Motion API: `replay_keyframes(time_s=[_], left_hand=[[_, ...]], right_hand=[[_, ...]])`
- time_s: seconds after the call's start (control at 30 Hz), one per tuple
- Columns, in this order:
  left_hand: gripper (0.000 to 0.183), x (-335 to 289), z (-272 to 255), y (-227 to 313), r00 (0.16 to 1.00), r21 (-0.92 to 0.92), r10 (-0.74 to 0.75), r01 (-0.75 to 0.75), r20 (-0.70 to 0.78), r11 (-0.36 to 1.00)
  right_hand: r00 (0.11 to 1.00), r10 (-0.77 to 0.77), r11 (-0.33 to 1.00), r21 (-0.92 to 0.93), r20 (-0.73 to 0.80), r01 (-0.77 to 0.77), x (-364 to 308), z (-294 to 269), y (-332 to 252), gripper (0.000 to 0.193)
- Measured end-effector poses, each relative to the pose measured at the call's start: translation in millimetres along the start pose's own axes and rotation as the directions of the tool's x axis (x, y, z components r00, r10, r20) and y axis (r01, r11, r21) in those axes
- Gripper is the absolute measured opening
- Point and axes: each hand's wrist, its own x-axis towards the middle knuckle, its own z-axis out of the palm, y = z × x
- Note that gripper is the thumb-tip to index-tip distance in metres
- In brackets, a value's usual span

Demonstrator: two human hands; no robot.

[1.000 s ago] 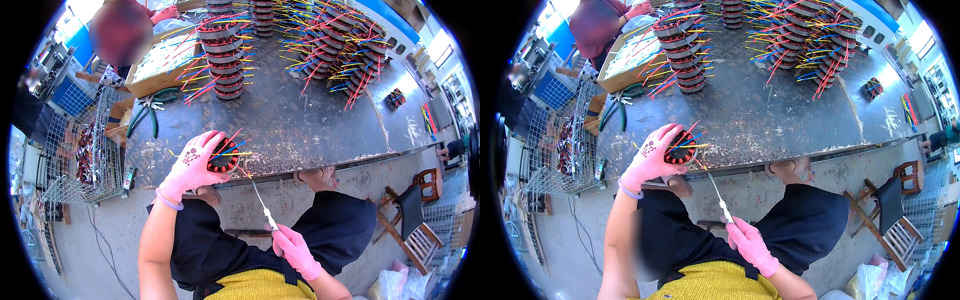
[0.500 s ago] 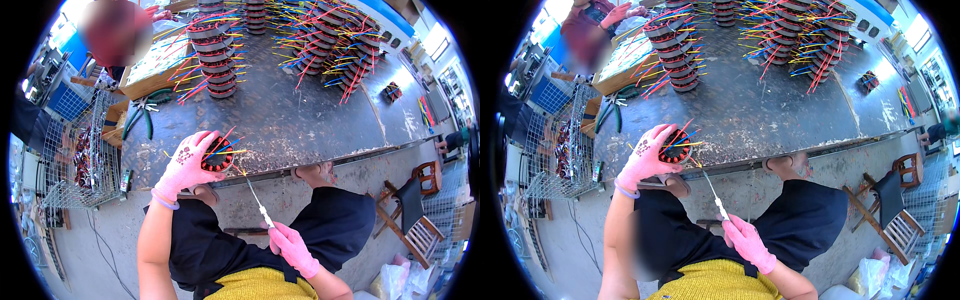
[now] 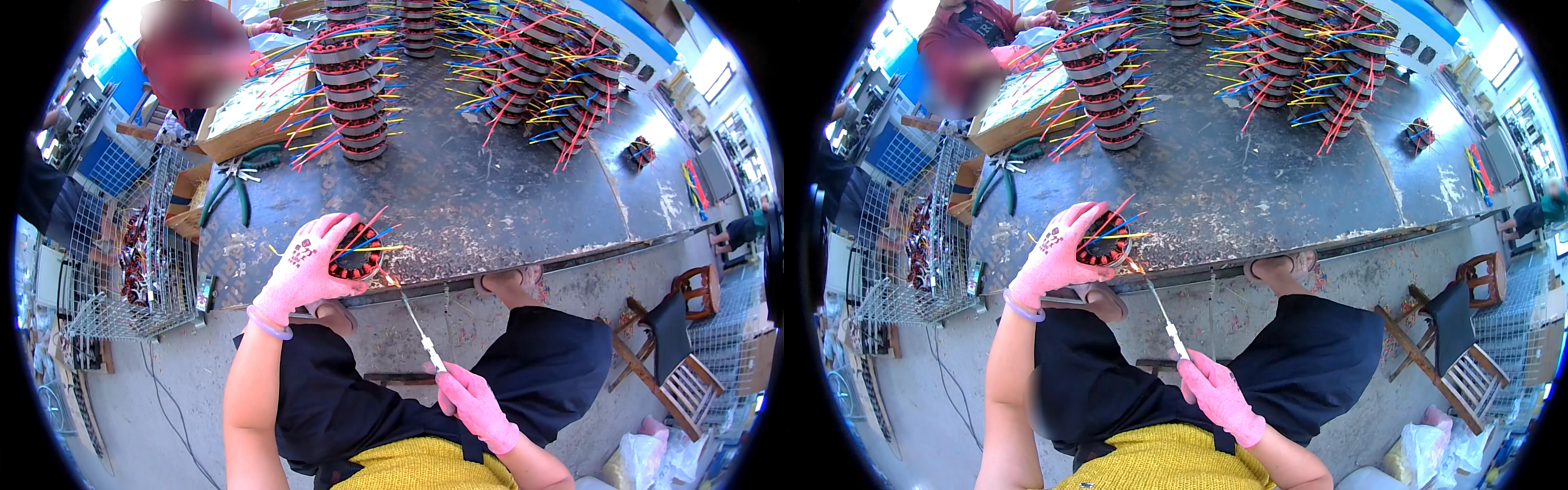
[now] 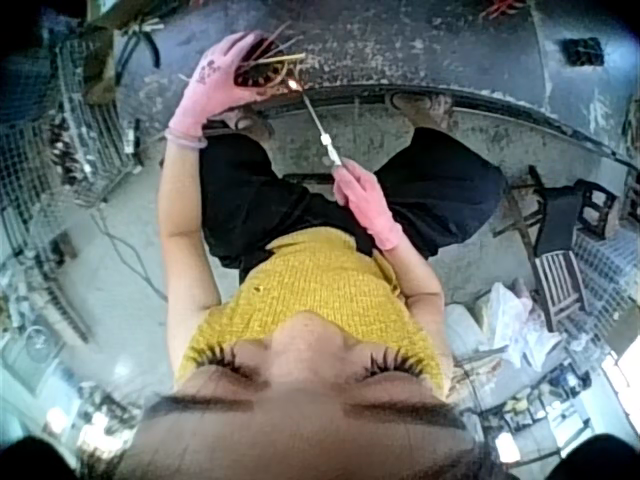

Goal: The person holds a motor stator and uses a lighter to melt or singe the ends of protruding wires. They rotate the component to reach different wires before placing it back onto a stack on the table.

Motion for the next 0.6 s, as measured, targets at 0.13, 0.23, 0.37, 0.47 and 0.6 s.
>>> replay_keyframes(time_s=[0.13, 0.23, 0.37, 0.47, 0.6], left_hand=[[0.101, -0.5, 0.4, 0.2, 1.000, 0.007, 0.000, 0.000, -0.008, 1.000], [0.100, 0.9, 0.6, 1.1, 1.000, 0.001, 0.006, -0.006, -0.012, 1.000], [0.100, -0.2, -0.5, 1.1, 1.000, -0.003, -0.010, 0.010, -0.011, 1.000], [0.100, -0.2, -0.4, 2.3, 1.000, 0.016, -0.005, 0.005, -0.016, 1.000], [0.101, -0.2, -0.3, 2.4, 1.000, 0.015, -0.004, 0.004, -0.017, 1.000]], right_hand=[[1.000, 0.008, 1.000, 0.018, 0.003, -0.008, -2.4, 0.4, -3.3, 0.039], [1.000, -0.010, 1.000, -0.007, -0.001, 0.010, -2.1, -1.6, 0.8, 0.039], [1.000, 0.005, 1.000, 0.010, -0.007, -0.005, -3.3, 4.2, -8.6, 0.038], [1.000, -0.004, 0.998, 0.059, 0.011, 0.004, -1.6, 2.9, -4.1, 0.038], [1.000, 0.001, 0.999, 0.042, 0.021, -0.002, -2.8, -1.2, -1.8, 0.038]])
